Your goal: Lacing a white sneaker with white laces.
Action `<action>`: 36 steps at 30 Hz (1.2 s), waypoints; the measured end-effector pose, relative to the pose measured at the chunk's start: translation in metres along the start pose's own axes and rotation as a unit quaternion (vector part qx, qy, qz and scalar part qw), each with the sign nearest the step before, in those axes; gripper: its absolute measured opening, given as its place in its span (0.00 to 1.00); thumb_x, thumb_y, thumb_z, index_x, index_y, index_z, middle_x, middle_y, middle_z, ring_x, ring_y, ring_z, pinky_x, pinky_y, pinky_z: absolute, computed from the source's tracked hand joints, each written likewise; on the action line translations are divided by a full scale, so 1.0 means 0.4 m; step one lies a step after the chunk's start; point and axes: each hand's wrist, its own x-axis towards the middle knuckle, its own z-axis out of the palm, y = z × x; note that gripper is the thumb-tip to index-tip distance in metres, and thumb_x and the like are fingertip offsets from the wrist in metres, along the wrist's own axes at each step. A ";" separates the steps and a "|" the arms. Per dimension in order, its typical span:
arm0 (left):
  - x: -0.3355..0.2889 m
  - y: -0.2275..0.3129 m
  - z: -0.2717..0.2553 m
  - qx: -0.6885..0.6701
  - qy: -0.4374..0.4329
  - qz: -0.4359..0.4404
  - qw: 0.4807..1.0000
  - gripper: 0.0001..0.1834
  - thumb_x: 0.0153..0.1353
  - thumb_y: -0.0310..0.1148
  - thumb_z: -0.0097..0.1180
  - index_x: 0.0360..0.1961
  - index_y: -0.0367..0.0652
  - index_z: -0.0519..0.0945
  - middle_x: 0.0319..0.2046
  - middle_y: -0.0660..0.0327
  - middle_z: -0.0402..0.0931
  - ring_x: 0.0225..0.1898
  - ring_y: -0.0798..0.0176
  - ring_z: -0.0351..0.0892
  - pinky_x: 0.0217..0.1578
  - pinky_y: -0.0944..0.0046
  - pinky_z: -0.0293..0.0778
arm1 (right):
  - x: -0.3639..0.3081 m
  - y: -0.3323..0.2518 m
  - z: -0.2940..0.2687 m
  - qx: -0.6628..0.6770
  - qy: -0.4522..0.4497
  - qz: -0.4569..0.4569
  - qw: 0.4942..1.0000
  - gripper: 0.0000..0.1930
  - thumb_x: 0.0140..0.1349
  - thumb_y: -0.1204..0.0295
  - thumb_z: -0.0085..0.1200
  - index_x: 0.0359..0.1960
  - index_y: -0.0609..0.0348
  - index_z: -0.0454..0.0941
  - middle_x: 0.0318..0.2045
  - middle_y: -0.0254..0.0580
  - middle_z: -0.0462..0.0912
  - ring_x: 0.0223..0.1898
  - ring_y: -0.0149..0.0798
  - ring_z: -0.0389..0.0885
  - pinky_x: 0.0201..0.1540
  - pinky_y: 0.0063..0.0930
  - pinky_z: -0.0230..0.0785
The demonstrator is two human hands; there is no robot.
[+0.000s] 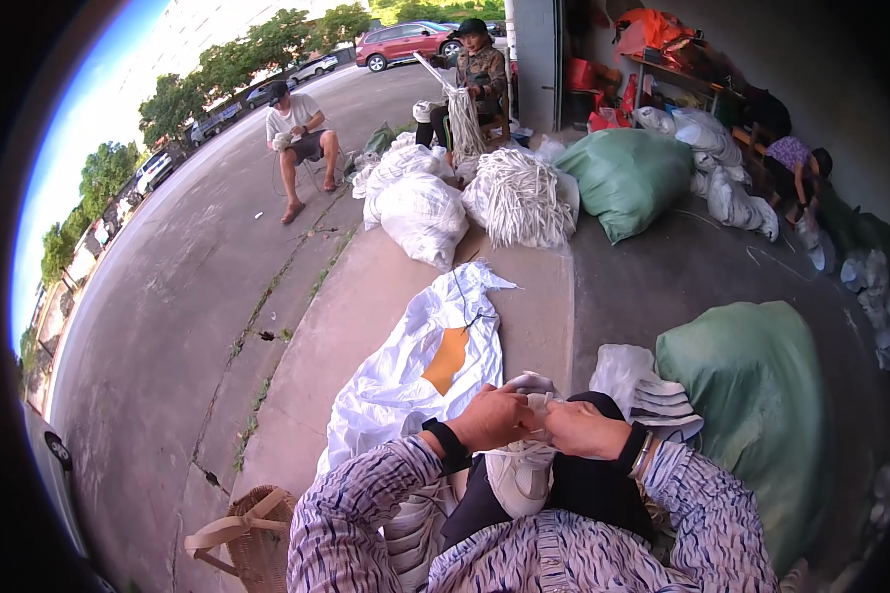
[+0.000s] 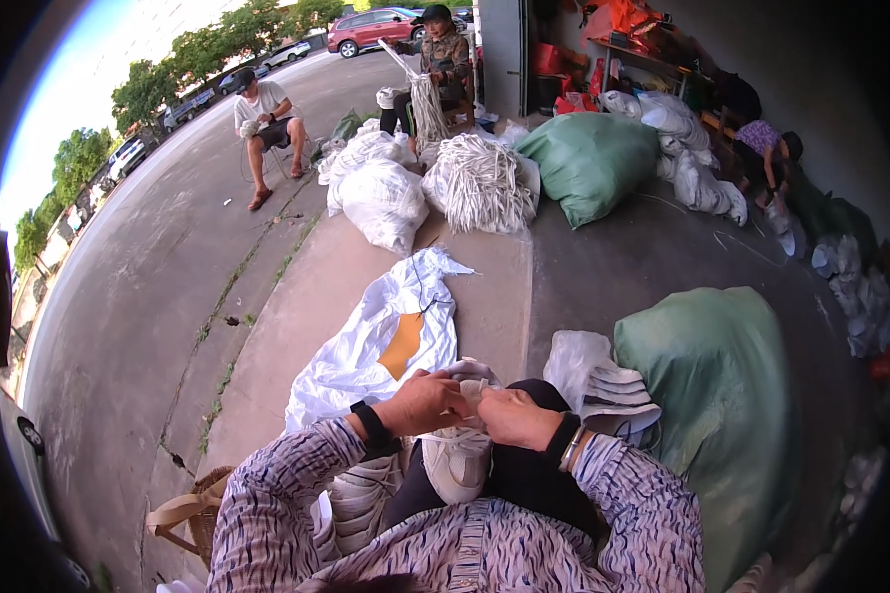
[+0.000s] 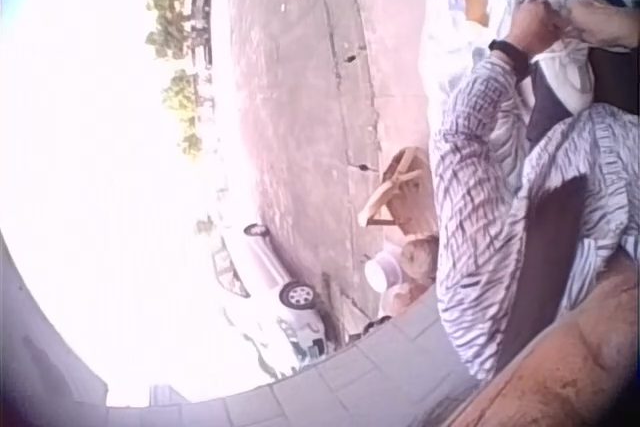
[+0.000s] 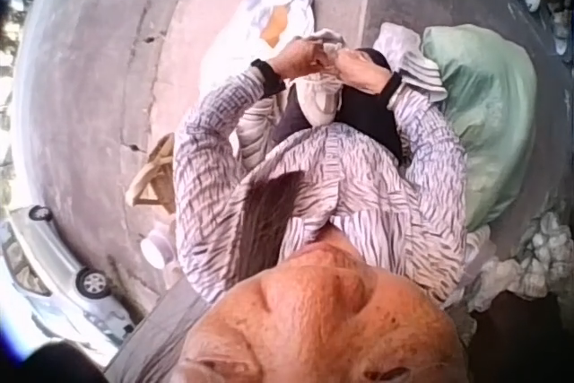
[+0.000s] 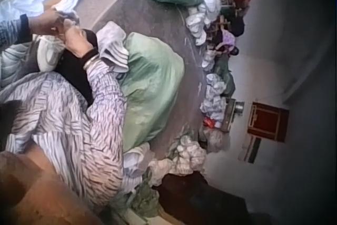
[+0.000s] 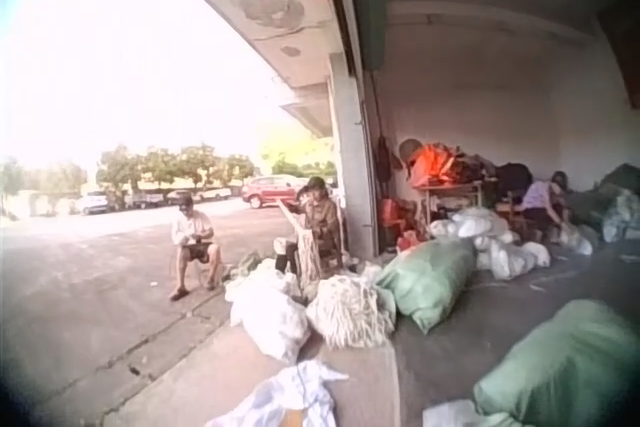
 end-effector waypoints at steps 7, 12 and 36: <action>0.012 0.030 0.051 -0.521 0.165 -0.176 0.819 0.04 0.61 0.30 0.62 0.35 0.44 0.81 0.27 0.61 0.78 0.32 0.64 0.74 0.37 0.63 0.72 | -0.034 -0.015 0.038 0.033 0.158 0.016 0.987 0.08 0.56 0.77 0.53 0.36 0.67 0.78 0.38 0.58 0.77 0.42 0.60 0.81 0.44 0.49 0.74; -0.003 0.022 0.017 -0.197 0.108 -0.137 0.965 0.05 0.56 0.29 0.63 0.34 0.48 0.84 0.30 0.61 0.79 0.39 0.54 0.75 0.45 0.58 0.71 | -0.035 0.050 -0.055 0.454 0.355 -0.065 0.815 0.08 0.68 0.71 0.50 0.36 0.63 0.76 0.38 0.36 0.80 0.43 0.30 0.79 0.44 0.23 0.70; 0.044 0.088 0.017 0.032 0.055 -0.104 0.993 0.08 0.50 0.28 0.58 0.33 0.49 0.80 0.32 0.61 0.78 0.44 0.55 0.73 0.48 0.51 0.64 | -0.067 0.131 0.059 0.726 0.154 0.063 0.667 0.12 0.69 0.72 0.45 0.47 0.66 0.78 0.26 0.36 0.81 0.25 0.26 0.80 0.25 0.16 0.72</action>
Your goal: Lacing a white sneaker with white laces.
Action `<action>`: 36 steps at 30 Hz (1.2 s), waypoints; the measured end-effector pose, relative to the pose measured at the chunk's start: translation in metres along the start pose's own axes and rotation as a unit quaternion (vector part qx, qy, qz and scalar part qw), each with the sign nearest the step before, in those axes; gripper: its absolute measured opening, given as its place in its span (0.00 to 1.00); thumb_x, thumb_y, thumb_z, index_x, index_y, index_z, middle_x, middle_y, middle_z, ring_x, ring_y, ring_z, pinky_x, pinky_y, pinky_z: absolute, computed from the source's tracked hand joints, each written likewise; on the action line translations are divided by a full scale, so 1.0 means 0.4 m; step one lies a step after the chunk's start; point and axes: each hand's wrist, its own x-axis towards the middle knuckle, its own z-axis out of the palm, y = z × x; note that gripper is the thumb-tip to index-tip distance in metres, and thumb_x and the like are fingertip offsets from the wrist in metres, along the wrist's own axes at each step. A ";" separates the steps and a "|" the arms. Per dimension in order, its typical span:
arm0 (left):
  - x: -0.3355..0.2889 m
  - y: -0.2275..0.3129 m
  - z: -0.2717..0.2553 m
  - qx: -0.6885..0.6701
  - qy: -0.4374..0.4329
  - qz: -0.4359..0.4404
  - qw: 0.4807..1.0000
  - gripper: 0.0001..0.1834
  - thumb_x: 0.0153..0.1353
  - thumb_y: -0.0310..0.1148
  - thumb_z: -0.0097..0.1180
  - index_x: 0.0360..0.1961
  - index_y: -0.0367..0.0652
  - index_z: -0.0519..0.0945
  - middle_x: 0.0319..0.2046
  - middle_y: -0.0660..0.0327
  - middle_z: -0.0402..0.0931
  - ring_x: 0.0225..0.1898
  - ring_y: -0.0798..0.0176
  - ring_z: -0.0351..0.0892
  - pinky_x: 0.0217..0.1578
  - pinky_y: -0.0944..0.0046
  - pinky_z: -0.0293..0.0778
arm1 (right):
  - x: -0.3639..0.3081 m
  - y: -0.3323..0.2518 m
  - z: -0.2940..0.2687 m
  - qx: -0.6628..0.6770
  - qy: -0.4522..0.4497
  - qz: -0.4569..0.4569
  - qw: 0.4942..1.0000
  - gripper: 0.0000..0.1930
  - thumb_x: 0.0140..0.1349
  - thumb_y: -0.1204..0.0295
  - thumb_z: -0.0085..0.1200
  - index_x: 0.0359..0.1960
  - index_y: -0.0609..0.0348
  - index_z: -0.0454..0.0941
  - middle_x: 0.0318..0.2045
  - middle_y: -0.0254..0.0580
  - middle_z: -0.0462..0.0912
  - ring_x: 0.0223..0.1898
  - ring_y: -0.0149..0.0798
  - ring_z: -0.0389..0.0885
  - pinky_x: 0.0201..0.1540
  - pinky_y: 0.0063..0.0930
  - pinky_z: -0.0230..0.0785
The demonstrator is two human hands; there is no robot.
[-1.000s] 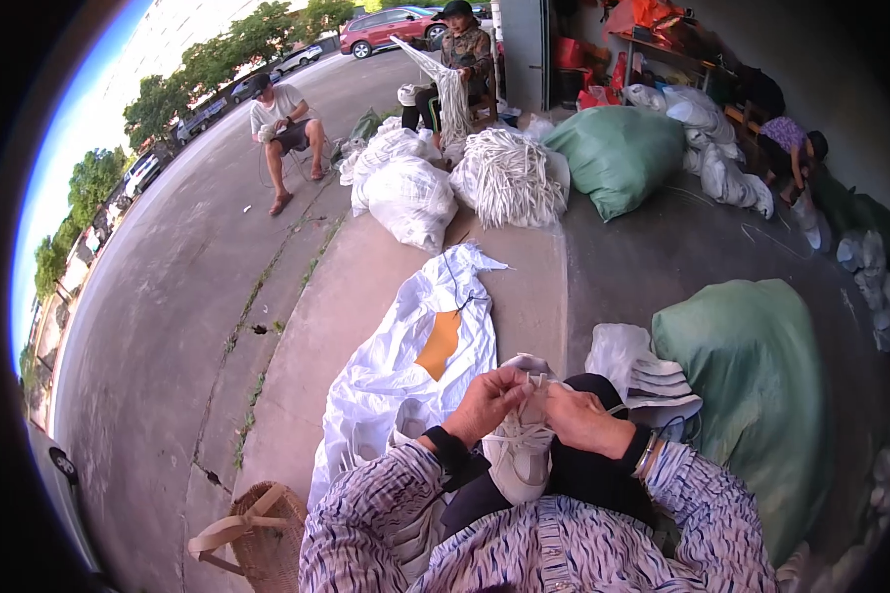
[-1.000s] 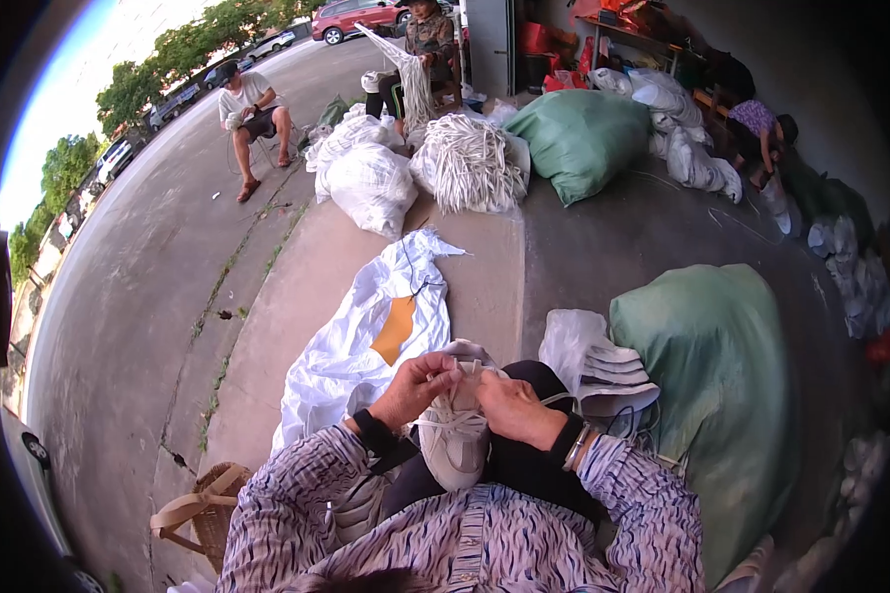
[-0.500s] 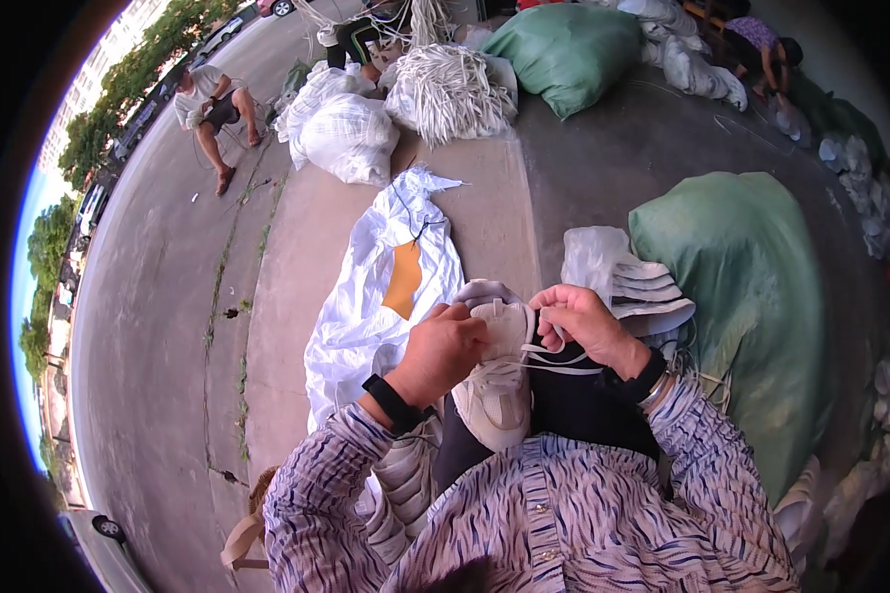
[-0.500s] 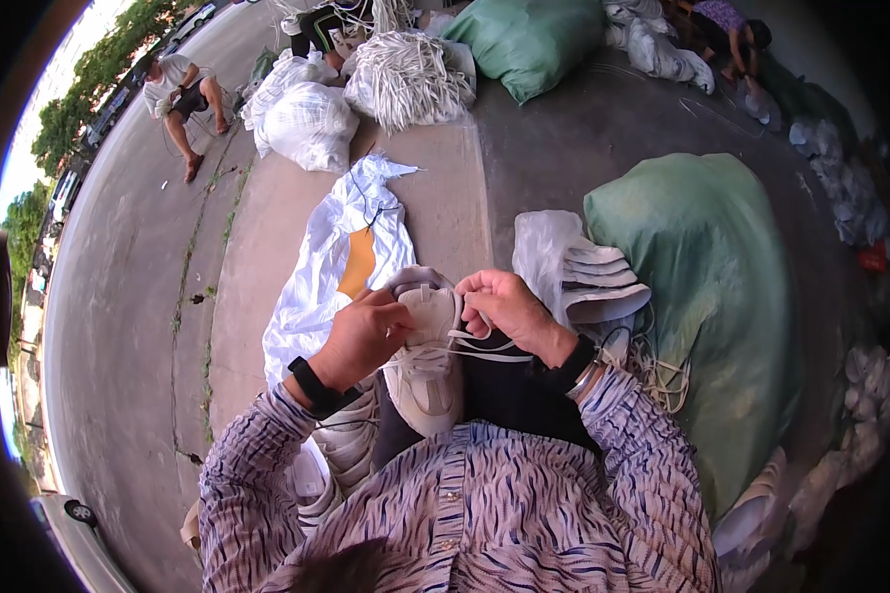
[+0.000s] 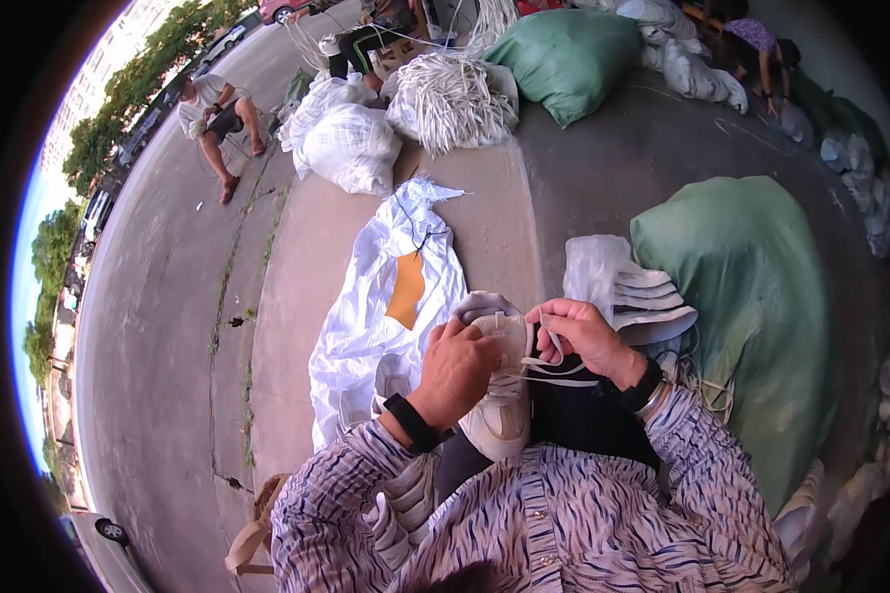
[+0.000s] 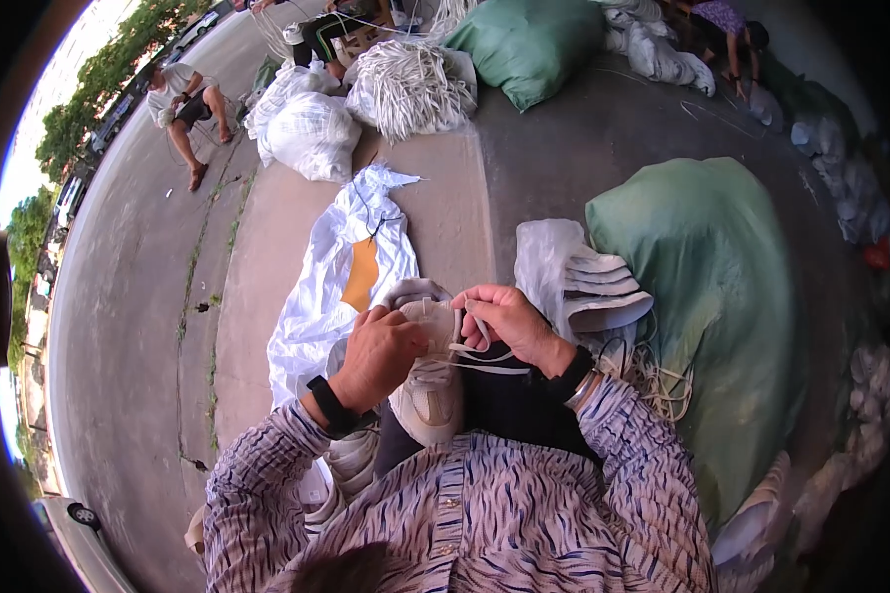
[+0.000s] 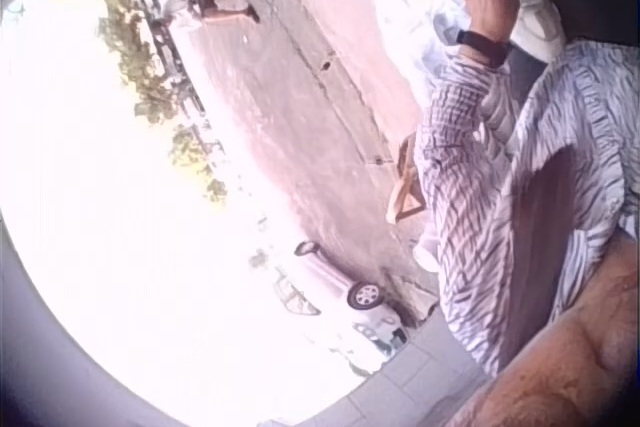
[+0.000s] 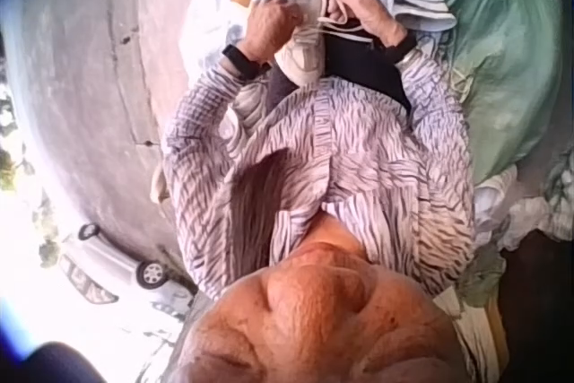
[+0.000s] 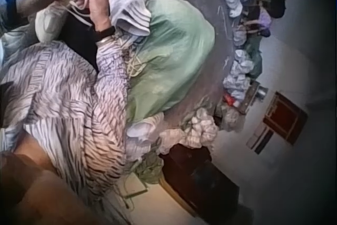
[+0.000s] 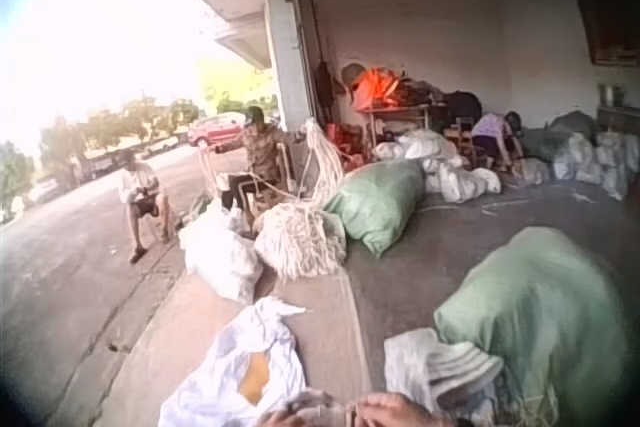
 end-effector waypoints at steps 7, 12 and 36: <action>-0.014 0.042 0.023 0.001 0.077 0.005 0.997 0.11 0.52 0.27 0.55 0.39 0.48 0.77 0.31 0.61 0.78 0.42 0.55 0.73 0.57 0.46 0.58 | 0.006 -0.005 -0.003 0.015 0.003 0.010 1.000 0.12 0.66 0.73 0.53 0.49 0.63 0.73 0.29 0.40 0.83 0.26 0.30 0.82 0.30 0.22 0.77; -0.006 0.052 0.027 0.267 0.012 0.131 0.955 0.07 0.54 0.32 0.53 0.31 0.49 0.83 0.32 0.63 0.80 0.43 0.52 0.74 0.59 0.41 0.57 | 0.009 0.013 -0.027 0.080 0.042 0.006 0.996 0.08 0.65 0.71 0.56 0.43 0.58 0.74 0.29 0.39 0.82 0.25 0.31 0.82 0.28 0.23 0.77; 0.017 0.047 0.036 0.277 -0.029 0.155 0.948 0.06 0.54 0.30 0.53 0.33 0.42 0.77 0.31 0.61 0.74 0.42 0.59 0.74 0.38 0.61 0.66 | 0.021 -0.026 0.040 -0.267 0.007 -0.060 0.962 0.05 0.63 0.77 0.54 0.36 0.67 0.79 0.26 0.36 0.82 0.25 0.25 0.80 0.28 0.19 0.74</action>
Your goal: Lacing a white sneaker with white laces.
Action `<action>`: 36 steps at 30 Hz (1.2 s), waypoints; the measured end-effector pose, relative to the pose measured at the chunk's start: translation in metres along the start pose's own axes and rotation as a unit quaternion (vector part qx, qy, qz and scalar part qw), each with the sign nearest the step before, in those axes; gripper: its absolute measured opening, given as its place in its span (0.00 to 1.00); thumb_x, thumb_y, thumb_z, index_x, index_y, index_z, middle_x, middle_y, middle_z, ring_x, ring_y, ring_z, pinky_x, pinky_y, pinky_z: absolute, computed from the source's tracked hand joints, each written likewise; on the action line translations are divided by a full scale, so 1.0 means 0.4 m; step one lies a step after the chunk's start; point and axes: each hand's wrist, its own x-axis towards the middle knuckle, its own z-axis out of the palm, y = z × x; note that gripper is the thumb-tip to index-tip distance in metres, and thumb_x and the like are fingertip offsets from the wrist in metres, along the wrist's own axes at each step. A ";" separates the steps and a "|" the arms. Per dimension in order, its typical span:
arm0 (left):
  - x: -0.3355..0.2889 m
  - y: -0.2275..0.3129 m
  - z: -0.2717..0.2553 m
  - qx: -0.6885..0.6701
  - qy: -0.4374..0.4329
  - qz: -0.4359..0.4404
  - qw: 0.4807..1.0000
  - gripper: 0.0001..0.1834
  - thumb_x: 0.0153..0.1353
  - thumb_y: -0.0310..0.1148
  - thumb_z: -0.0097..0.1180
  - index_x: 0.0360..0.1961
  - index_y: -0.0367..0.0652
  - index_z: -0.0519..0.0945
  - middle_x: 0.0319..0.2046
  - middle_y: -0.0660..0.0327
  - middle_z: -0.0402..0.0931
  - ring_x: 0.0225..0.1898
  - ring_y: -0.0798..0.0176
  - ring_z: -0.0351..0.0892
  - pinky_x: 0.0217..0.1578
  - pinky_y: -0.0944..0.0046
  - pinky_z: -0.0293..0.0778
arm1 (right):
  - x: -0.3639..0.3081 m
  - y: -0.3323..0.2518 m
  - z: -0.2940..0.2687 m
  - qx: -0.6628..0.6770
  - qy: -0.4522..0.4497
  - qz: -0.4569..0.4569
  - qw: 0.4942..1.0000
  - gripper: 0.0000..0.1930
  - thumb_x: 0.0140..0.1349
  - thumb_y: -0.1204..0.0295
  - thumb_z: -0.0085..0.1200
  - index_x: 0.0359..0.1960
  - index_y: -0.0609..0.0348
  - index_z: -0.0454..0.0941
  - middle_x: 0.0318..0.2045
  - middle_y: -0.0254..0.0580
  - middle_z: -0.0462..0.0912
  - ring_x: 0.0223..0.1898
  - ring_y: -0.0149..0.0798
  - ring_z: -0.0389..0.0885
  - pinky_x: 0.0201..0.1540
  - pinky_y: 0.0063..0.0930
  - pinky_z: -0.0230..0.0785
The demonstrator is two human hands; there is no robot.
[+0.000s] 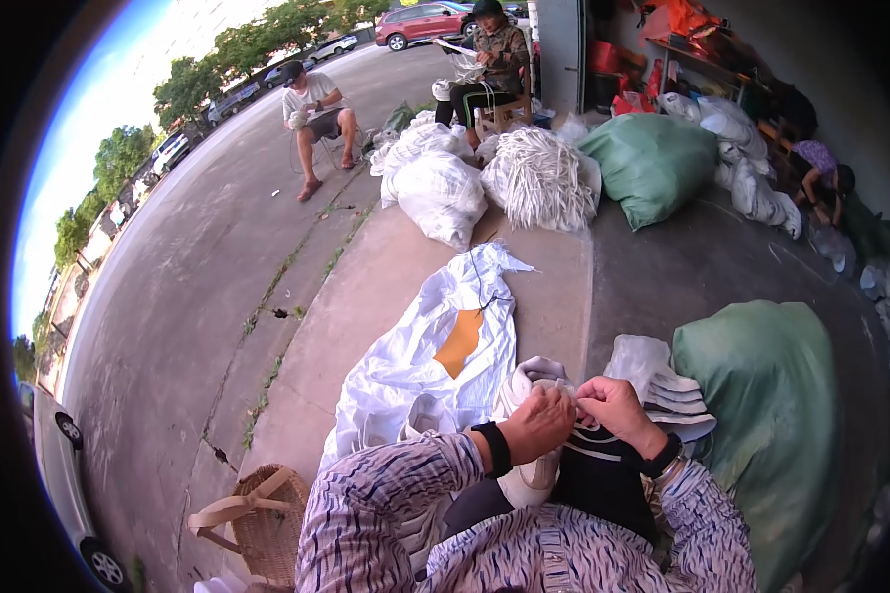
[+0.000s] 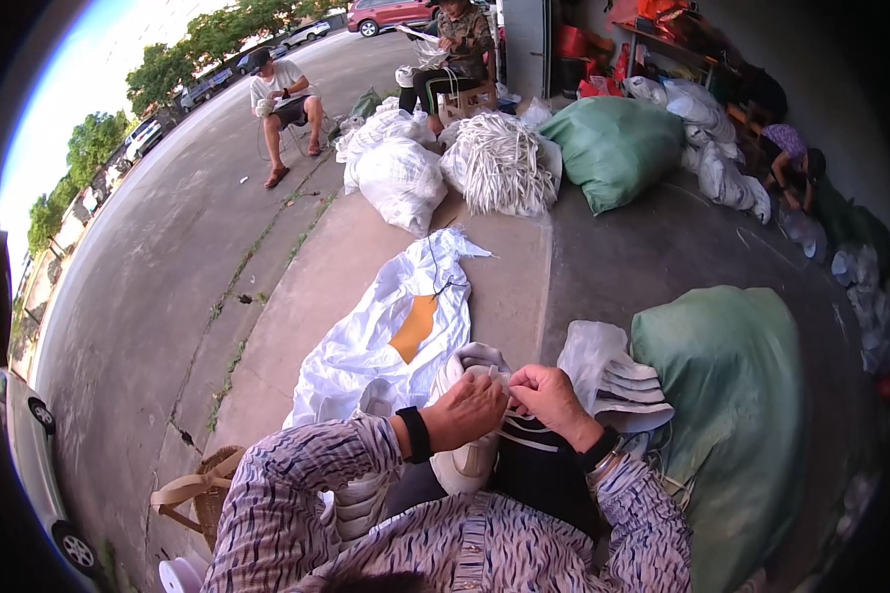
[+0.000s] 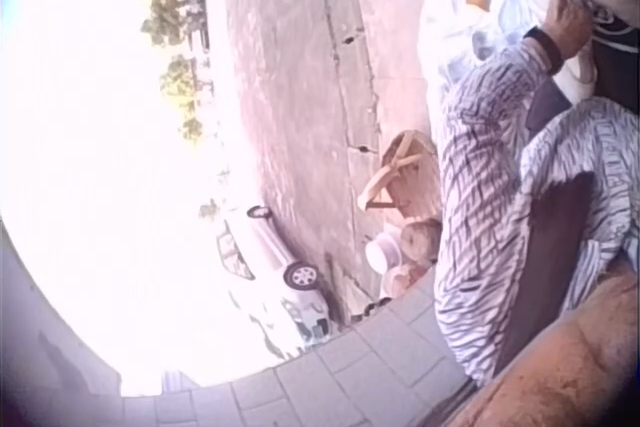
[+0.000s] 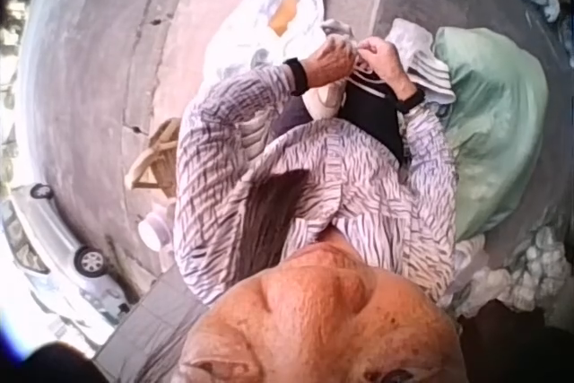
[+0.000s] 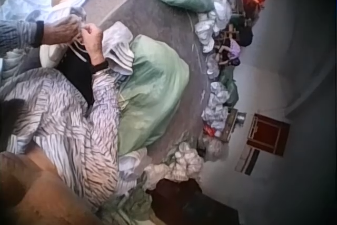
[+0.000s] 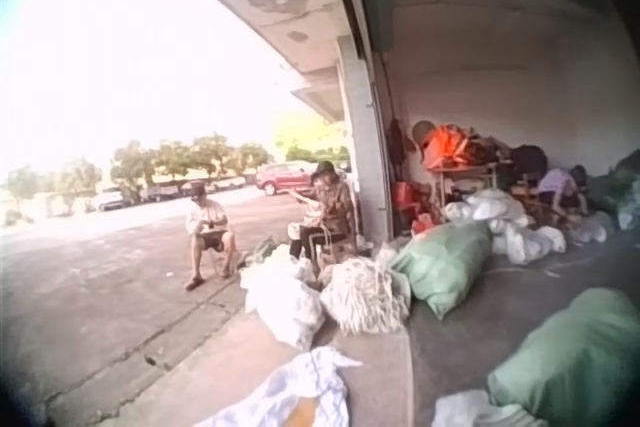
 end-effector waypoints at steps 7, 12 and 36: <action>0.004 -0.020 0.010 -0.190 0.043 -0.029 0.980 0.07 0.60 0.33 0.51 0.36 0.42 0.74 0.34 0.59 0.73 0.40 0.57 0.75 0.40 0.58 0.66 | 0.009 -0.005 -0.003 -0.097 -0.030 0.016 0.995 0.05 0.62 0.78 0.54 0.36 0.67 0.79 0.24 0.36 0.82 0.22 0.26 0.79 0.24 0.20 0.73; -0.029 -0.021 0.032 -0.395 0.097 -0.023 0.913 0.11 0.62 0.31 0.51 0.45 0.46 0.67 0.39 0.58 0.76 0.44 0.53 0.78 0.45 0.53 0.69 | 0.017 0.007 -0.004 -0.051 -0.038 0.008 0.998 0.05 0.60 0.76 0.57 0.34 0.66 0.80 0.22 0.36 0.81 0.21 0.24 0.79 0.23 0.19 0.71; -0.027 -0.134 -0.032 -0.128 -0.014 -0.018 0.992 0.06 0.55 0.38 0.57 0.33 0.53 0.83 0.39 0.65 0.73 0.46 0.58 0.70 0.45 0.56 0.67 | -0.026 -0.012 0.051 -0.402 0.016 -0.192 0.895 0.05 0.55 0.72 0.57 0.27 0.60 0.79 0.29 0.48 0.80 0.33 0.51 0.82 0.38 0.40 0.75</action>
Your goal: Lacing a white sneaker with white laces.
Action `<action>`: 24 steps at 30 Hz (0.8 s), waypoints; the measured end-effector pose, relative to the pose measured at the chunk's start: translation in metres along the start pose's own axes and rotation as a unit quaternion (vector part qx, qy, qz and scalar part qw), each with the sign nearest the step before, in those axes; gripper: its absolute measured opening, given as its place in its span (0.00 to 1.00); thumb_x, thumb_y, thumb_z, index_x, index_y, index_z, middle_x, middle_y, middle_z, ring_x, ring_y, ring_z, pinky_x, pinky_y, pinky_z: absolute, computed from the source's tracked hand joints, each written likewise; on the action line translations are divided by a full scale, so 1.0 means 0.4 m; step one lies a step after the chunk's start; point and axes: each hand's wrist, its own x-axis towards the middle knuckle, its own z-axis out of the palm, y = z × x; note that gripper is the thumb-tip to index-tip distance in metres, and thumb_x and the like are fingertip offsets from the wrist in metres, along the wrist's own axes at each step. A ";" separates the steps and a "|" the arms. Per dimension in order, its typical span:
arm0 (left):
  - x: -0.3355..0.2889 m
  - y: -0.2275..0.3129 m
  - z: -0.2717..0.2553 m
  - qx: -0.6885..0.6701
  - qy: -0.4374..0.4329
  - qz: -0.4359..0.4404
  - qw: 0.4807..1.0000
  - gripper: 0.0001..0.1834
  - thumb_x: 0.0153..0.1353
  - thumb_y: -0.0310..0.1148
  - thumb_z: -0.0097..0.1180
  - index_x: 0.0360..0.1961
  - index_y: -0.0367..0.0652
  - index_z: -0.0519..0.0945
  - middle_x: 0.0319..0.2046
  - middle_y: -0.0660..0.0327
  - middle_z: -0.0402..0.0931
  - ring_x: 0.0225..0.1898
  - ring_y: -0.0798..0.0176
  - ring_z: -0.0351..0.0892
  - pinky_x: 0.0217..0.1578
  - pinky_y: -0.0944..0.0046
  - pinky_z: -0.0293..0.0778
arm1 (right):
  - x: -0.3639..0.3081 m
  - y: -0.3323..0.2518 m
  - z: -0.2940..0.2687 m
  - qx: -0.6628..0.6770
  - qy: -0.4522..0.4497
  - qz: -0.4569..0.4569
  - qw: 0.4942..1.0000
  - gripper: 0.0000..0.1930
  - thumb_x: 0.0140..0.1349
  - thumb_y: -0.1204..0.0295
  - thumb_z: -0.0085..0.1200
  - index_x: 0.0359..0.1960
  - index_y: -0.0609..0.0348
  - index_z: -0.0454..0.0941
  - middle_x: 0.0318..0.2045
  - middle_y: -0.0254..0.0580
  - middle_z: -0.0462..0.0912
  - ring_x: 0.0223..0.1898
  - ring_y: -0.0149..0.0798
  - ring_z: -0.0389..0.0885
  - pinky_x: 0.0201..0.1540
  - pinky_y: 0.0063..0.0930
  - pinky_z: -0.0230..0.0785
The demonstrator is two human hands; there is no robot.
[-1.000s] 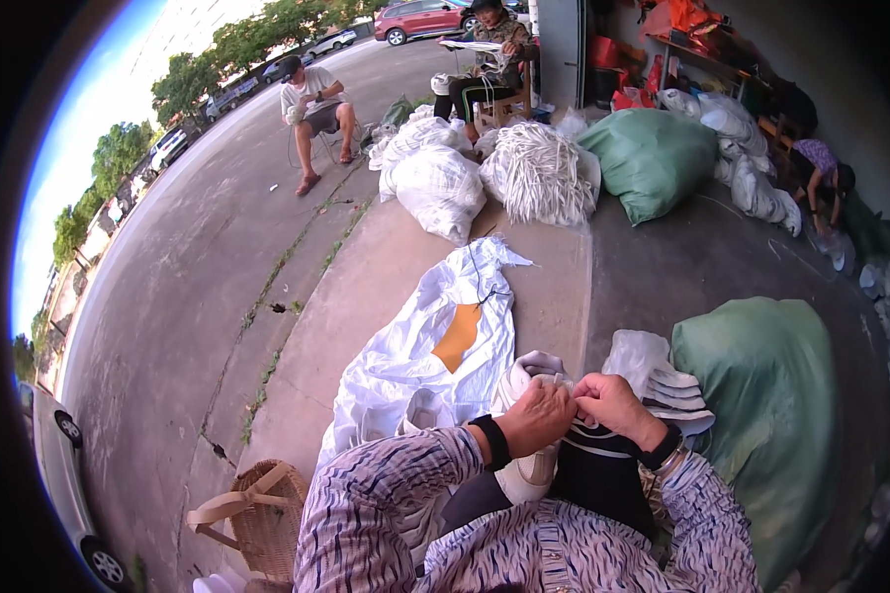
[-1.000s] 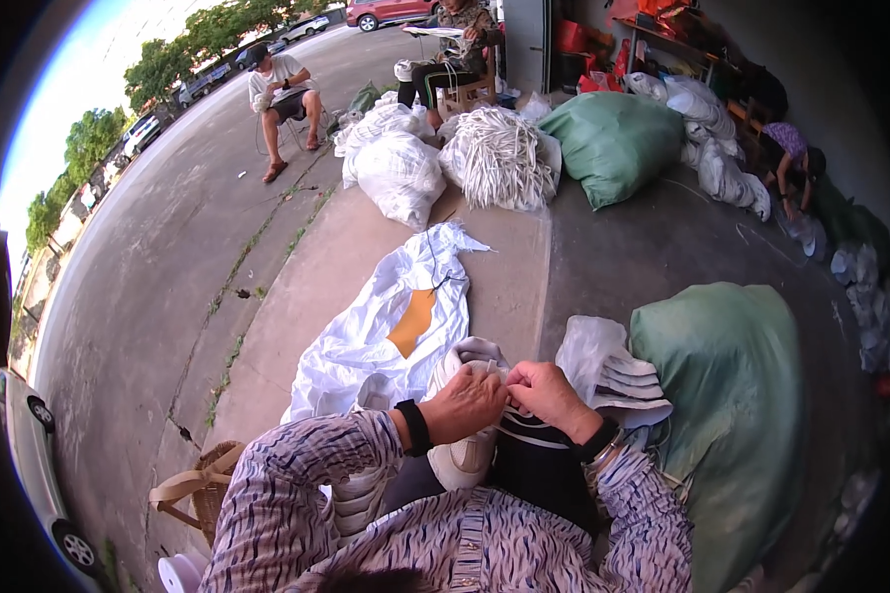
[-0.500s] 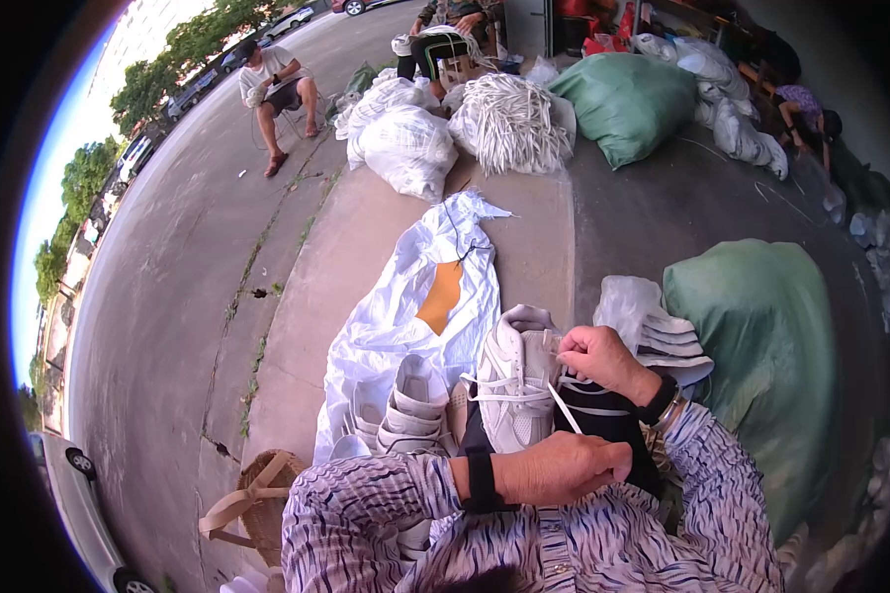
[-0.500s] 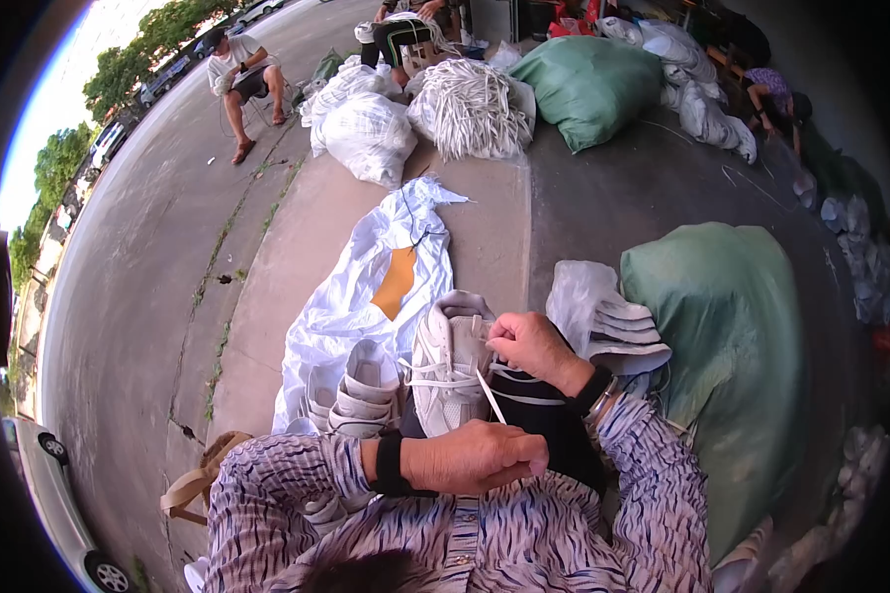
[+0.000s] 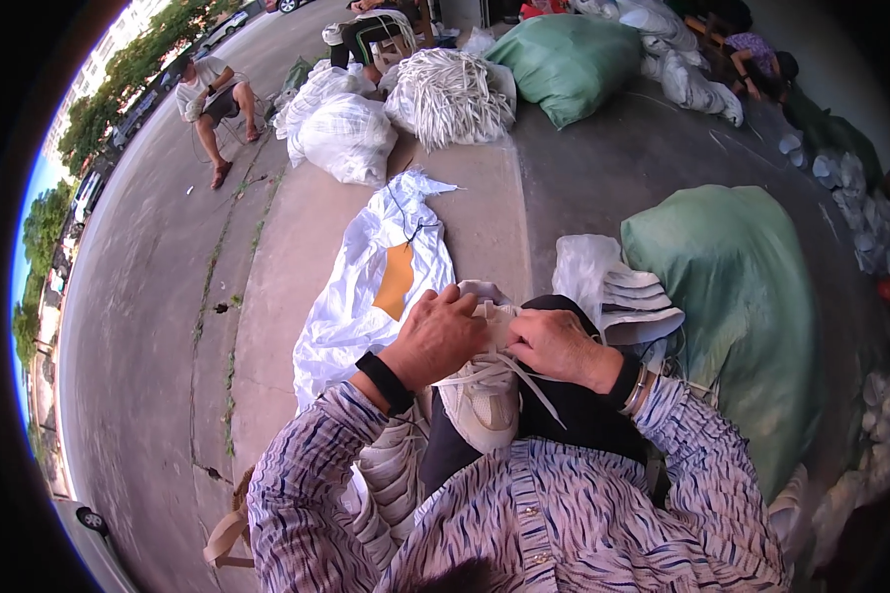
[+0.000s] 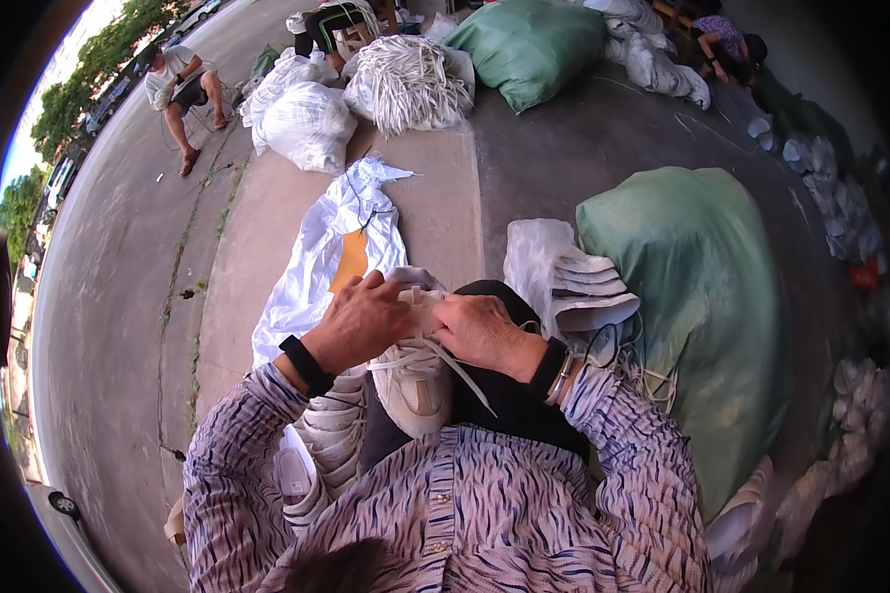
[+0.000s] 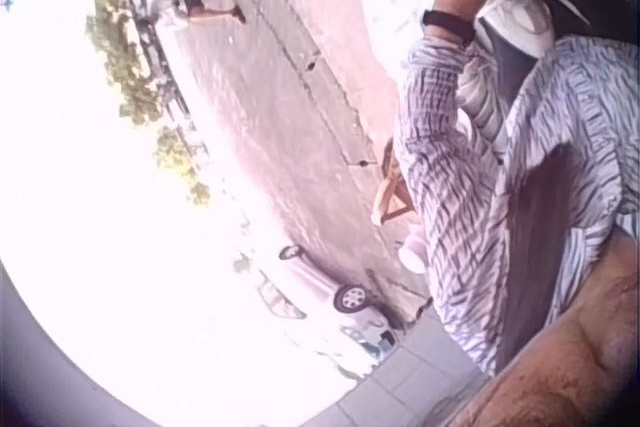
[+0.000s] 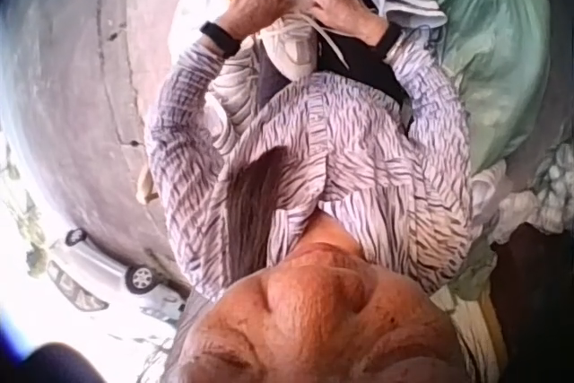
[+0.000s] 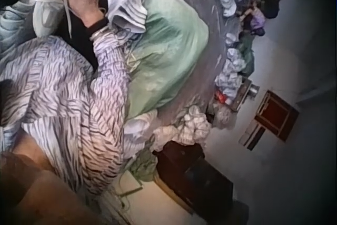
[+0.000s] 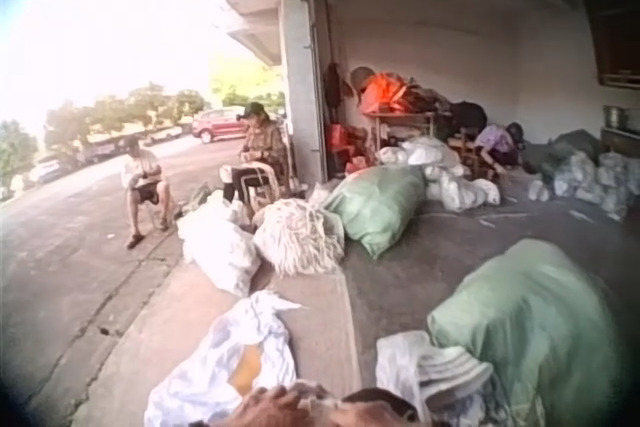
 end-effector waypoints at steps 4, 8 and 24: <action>-0.004 0.007 0.015 -0.028 -0.033 -0.027 0.999 0.06 0.53 0.37 0.58 0.31 0.52 0.84 0.39 0.64 0.73 0.47 0.57 0.68 0.44 0.55 0.66 | 0.014 -0.019 0.024 0.011 0.012 0.013 1.000 0.05 0.54 0.72 0.57 0.29 0.60 0.79 0.30 0.49 0.80 0.34 0.51 0.82 0.39 0.40 0.76; -0.007 0.010 0.037 -0.106 -0.006 -0.073 0.992 0.06 0.54 0.36 0.58 0.29 0.50 0.85 0.39 0.62 0.73 0.49 0.55 0.67 0.45 0.54 0.66 | 0.017 -0.038 0.022 0.002 0.009 0.011 1.000 0.05 0.53 0.72 0.58 0.30 0.59 0.79 0.31 0.47 0.79 0.37 0.50 0.82 0.39 0.42 0.74; 0.005 0.017 0.032 -0.136 -0.047 -0.077 0.987 0.12 0.51 0.38 0.56 0.33 0.46 0.86 0.42 0.58 0.73 0.52 0.53 0.65 0.48 0.52 0.62 | -0.016 -0.019 0.038 -0.085 0.043 -0.015 0.995 0.04 0.53 0.72 0.55 0.25 0.58 0.79 0.32 0.47 0.77 0.38 0.48 0.79 0.40 0.44 0.70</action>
